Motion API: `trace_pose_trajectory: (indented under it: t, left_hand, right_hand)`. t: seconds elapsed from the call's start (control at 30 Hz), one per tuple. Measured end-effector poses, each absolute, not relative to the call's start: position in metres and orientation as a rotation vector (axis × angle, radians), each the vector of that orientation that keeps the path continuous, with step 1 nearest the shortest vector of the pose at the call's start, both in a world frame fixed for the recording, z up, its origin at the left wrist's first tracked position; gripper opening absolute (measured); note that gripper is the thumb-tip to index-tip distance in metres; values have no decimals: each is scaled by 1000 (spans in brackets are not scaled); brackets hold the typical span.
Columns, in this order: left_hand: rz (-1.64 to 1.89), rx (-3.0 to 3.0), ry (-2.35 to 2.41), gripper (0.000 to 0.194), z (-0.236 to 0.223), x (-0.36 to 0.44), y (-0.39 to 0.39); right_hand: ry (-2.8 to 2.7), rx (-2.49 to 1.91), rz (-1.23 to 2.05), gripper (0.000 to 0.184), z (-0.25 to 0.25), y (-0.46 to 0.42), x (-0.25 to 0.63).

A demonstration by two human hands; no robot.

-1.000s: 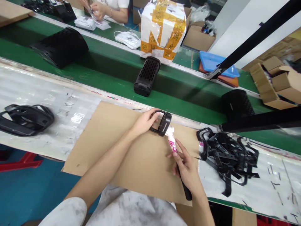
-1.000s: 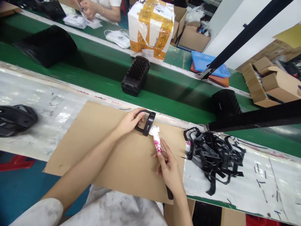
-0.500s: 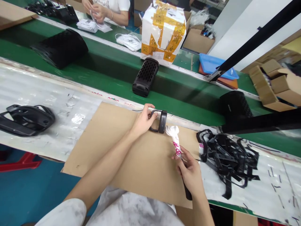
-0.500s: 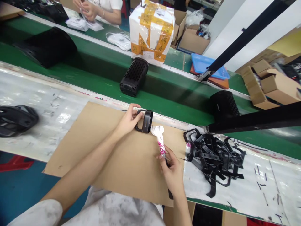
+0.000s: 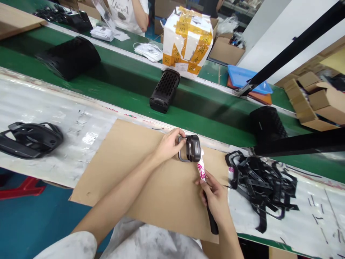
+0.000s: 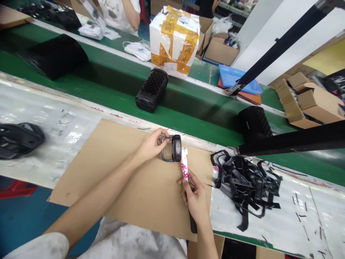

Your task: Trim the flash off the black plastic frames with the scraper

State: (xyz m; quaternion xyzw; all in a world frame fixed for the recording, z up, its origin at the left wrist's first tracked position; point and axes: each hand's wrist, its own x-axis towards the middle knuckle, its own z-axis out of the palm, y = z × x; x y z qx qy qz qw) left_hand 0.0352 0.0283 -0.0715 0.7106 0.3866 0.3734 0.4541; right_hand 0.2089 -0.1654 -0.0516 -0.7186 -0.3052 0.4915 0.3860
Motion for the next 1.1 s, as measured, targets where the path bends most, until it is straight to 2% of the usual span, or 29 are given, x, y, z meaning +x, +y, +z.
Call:
trace_pose_trajectory:
  t: [0.13, 0.27, 0.33, 0.4, 0.47, 0.57, 0.63, 0.77, 0.83, 1.1]
  left_hand:
    - [904, 1687, 831, 22, -66, 33, 29]
    - [883, 1952, 711, 53, -72, 26, 34]
    - [890, 2112, 688, 58, -77, 24, 36]
    - [931, 2267, 647, 55, -81, 24, 36]
    - [966, 2360, 606, 43, -82, 26, 34]
    - [1003, 2331, 602, 23, -78, 31, 30]
    - [1019, 2231, 694, 16, -73, 32, 28]
    - [908, 1987, 944, 30, -69, 31, 31]
    - [888, 1851, 981, 27, -69, 29, 34]
    - [873, 1256, 731, 27, -62, 22, 42]
  right_hand:
    - [-765, -1812, 1280, 77, -53, -164, 211]
    - [-765, -1801, 1304, 71, -53, -162, 212]
    - [-759, -1791, 1311, 70, -53, -161, 212]
    - [-756, -1777, 1311, 69, -54, -162, 213]
    - [-756, -1762, 1319, 66, -55, -163, 214]
    - [-750, -1739, 1320, 62, -54, -166, 214]
    - [-737, -1724, 1313, 66, -52, -167, 213]
    - [-752, -1739, 1336, 79, -47, -169, 213]
    - [-830, -1787, 1351, 80, -47, -171, 215]
    - [-1192, -1950, 1178, 66, -40, -185, 210]
